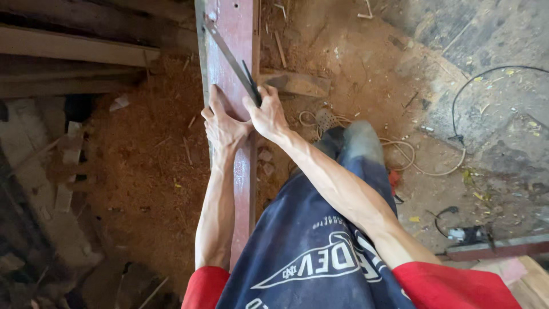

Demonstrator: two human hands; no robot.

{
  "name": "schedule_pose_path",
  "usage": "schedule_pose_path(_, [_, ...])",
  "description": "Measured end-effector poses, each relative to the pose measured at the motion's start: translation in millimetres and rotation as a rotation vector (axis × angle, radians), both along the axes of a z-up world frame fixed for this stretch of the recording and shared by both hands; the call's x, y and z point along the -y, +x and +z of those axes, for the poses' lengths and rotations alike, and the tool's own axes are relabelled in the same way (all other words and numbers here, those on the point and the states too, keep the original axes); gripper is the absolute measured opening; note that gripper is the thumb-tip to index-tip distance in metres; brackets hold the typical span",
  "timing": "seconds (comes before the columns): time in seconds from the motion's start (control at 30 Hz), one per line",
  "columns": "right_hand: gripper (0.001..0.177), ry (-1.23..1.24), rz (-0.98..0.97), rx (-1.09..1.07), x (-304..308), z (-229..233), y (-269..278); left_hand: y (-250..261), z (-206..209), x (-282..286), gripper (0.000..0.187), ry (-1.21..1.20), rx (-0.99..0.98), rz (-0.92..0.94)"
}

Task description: The person uses a combination square and a pencil to measure and mark a long wooden plank. They repeatedly position the square at different points along the plank and draw lines to indicate measurements.

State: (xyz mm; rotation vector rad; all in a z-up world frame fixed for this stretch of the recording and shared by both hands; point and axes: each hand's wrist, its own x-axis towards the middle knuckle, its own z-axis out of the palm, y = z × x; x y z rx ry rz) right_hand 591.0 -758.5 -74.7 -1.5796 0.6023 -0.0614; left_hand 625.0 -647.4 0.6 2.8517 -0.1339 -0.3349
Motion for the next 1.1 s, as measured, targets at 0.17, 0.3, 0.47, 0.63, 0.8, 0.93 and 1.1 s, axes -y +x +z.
schedule_pose_path(0.17, [0.060, -0.075, 0.202, -0.176, 9.7, 22.7, 6.4, 1.4, -7.6, -4.7, 0.121, -0.031, 0.035, 0.036])
schedule_pose_path(0.3, [0.065, -0.120, 0.382, -0.251, 22.1, 36.4, 14.1, 5.9, -12.0, -4.9, 0.116, -0.054, -0.038, 0.072])
schedule_pose_path(0.47, [0.065, -0.327, 0.491, -0.202, 29.3, 42.1, 15.3, 0.9, -12.7, 0.6, 0.108, -0.003, 0.084, 0.047])
schedule_pose_path(0.63, [0.050, -0.214, 0.625, -0.197, 61.1, 39.8, 22.2, -3.4, -6.3, 25.1, 0.114, 0.105, 0.173, 0.082])
schedule_pose_path(0.8, [0.033, -0.033, 0.350, -0.035, 117.9, 22.1, 46.8, 5.2, -8.6, 51.2, 0.125, 0.174, 0.132, 0.249])
schedule_pose_path(0.93, [0.044, 0.195, 0.178, 0.140, 164.2, -0.4, 102.8, 13.3, -8.4, 60.2, 0.129, 0.172, 0.093, 0.341])
schedule_pose_path(1.1, [0.049, 0.277, 0.306, 0.019, 162.8, -11.1, 120.3, 12.0, -11.2, 62.6, 0.129, 0.191, 0.049, 0.354])
